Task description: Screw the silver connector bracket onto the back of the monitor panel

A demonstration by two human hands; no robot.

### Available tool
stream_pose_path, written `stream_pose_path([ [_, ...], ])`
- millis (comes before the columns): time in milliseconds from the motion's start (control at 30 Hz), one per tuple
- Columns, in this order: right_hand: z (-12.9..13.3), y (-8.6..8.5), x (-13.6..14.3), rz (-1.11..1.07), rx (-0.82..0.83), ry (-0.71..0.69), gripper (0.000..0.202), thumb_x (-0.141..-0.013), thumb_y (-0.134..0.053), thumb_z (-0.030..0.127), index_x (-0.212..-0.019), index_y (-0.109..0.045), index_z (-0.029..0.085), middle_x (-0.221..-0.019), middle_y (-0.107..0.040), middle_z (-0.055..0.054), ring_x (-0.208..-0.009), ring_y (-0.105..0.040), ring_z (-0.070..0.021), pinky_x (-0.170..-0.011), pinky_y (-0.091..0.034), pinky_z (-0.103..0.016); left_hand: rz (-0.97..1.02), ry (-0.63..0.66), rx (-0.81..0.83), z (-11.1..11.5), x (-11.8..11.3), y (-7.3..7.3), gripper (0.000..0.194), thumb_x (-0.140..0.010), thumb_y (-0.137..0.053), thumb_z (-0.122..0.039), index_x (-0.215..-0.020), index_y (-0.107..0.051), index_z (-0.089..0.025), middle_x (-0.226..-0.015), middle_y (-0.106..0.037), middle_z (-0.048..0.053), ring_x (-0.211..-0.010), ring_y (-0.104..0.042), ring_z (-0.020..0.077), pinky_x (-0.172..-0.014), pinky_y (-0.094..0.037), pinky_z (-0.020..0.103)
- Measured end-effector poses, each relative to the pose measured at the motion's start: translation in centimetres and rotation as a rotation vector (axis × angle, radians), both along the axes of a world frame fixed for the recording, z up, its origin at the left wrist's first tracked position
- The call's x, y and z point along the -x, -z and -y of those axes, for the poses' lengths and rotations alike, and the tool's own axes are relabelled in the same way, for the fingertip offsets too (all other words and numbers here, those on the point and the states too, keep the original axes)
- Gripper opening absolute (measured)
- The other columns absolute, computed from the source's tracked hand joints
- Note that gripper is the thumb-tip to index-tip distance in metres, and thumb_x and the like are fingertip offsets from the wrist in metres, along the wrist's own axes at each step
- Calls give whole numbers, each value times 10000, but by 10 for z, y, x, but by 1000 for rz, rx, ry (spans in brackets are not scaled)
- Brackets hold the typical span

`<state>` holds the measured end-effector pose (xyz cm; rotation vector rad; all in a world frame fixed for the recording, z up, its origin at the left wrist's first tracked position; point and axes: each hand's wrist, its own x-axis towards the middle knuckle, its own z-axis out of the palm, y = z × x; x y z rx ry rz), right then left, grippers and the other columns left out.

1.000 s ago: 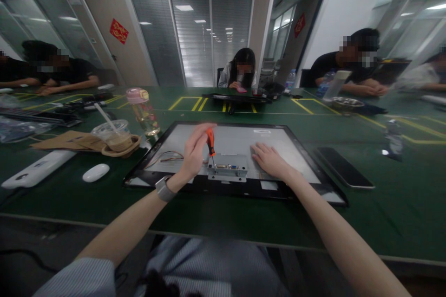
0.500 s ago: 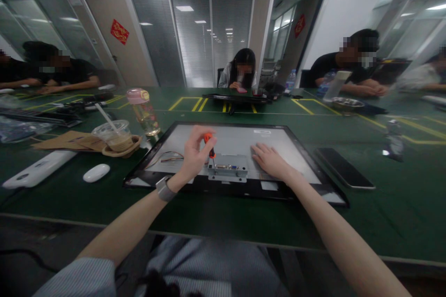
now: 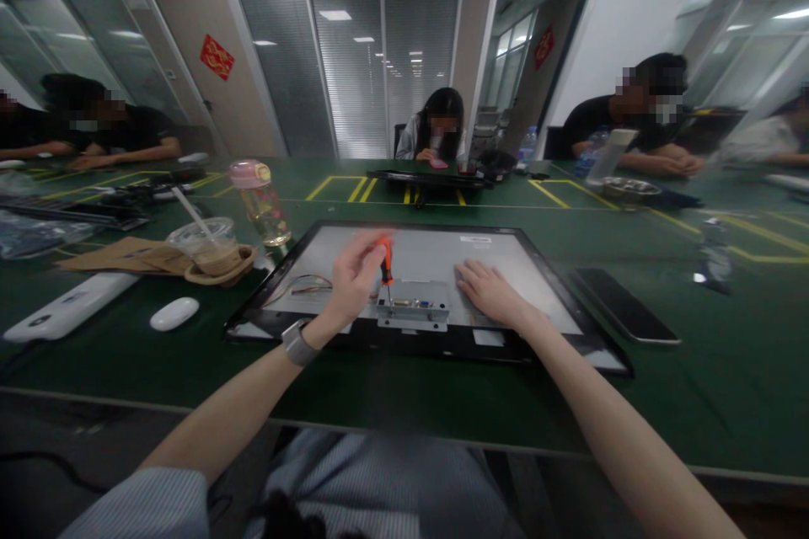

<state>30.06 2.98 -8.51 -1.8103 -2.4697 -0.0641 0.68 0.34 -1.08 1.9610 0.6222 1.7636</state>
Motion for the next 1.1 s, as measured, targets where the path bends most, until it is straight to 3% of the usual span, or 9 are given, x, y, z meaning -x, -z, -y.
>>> stream_pose_path([
  [200,0,0,-1,10,-7,1,617,-1057,-203,449,-1565,-437,191,-1628,-437,-160,-1494,-414,-340,-1182,-368,-575,5,-106,-65,1,-1,-2,97,-941,-691,-285,-1005,-744,-236,-855,-583,13,-809,-562,160,-783,-502,306],
  [433,2,-3,2,-2,16,10,616,-1058,-205,440,-1567,-431,176,-1637,-420,-171,-1507,-393,-331,-1194,-349,-563,13,-20,-29,3,0,-1,282,-1056,-447,-248,-1114,-722,-228,-993,-684,62,-932,-631,193,-848,-517,352],
  [600,0,0,1,0,2,8,612,-1057,-212,434,-1566,-432,177,-1634,-426,-170,-1500,-406,-334,-1198,-345,-560,22,-10,13,2,-1,1,271,-1056,-478,-281,-1222,-684,-222,-1131,-714,83,-1006,-671,198,-890,-533,360],
  [867,-1,0,-2,-9,14,-8,613,-1054,-219,440,-1566,-431,179,-1631,-430,-170,-1498,-407,-338,-1191,-356,-559,14,-142,-94,2,-1,-1,74,-943,-694,-265,-998,-730,-230,-822,-576,3,-807,-574,163,-796,-501,318],
  [1100,0,-2,0,-1,12,5,620,-1057,-207,447,-1565,-436,173,-1633,-427,-170,-1501,-402,-338,-1194,-347,-565,1,-65,-24,4,0,-2,296,-1063,-432,-265,-1118,-721,-234,-1101,-679,81,-1024,-636,208,-894,-526,366],
])
